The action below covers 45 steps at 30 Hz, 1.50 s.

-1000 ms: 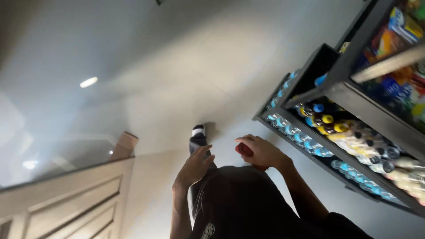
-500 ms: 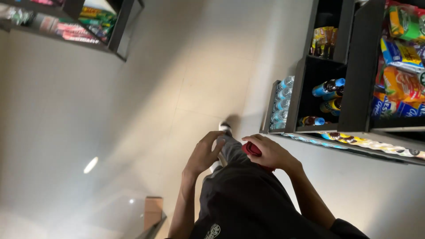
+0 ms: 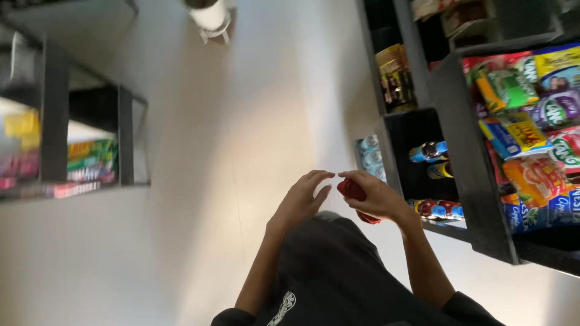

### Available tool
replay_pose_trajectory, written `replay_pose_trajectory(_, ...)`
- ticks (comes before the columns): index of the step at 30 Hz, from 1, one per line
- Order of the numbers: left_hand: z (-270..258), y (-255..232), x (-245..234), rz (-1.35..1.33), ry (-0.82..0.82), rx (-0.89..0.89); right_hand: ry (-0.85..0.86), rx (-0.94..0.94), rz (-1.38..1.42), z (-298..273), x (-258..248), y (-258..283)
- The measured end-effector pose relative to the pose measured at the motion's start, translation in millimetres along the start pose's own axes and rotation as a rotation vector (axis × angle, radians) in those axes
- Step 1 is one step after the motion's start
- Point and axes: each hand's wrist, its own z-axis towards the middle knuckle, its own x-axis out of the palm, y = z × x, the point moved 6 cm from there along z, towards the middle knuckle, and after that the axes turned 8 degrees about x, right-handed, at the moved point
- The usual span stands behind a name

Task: Picking up juice sachets from a shelf, wiping them with a cloth, and placing them into a cardboard box for organization.

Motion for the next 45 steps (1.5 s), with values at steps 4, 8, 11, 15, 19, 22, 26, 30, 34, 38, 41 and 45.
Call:
replay_pose_trajectory(4, 66, -16, -8, 0.124, 0.087, 0.33, -0.189, 0.193, 0.014, 3, -57, 19)
replay_pose_trajectory(8, 136, -39, -4, 0.075, 0.217, 0.434, -0.437, 0.239, 0.087, -4, -101, 26)
replay_pose_trajectory(11, 177, -47, 14, 0.036, 0.271, 0.587, -0.611, 0.289, 0.092, -14, -118, 20)
replay_pose_trajectory(15, 216, -81, 24, -0.053, 0.456, 0.731, -0.857, 0.389, 0.096, -30, -127, 32)
replay_pose_trajectory(19, 258, -112, 43, -0.05, 0.497, 1.001, -1.135, 0.556, 0.173, -48, -159, 61)
replay_pose_trajectory(22, 278, -134, 56, -0.049, 0.437, 1.134, -1.276, 0.659, 0.224, -54, -165, 74)
replay_pose_trajectory(26, 302, -149, 92, -0.039, 0.313, 1.172, -1.522, 0.692, 0.023, -53, -181, 84)
replay_pose_trajectory(30, 306, -163, 123, 0.155, 0.275, 1.175, -1.587, 0.8, 0.097, -47, -171, 88)
replay_pose_trajectory(34, 315, -162, 147, 0.436, 0.374, 1.073, -1.636, 0.859, 0.148, -51, -152, 92)
replay_pose_trajectory(38, 332, -136, 154, -0.002, 0.467, 1.024, -1.601, 0.984, 0.305, -62, -115, 88)
replay_pose_trajectory(41, 284, -143, 96, -0.451, 0.477, 1.044, -1.601, 0.985, 0.35, -83, -79, 83)
replay_pose_trajectory(45, 210, -124, 90, -0.631, 0.821, 0.896, -1.573, 1.07, 0.543, -111, -23, 86)
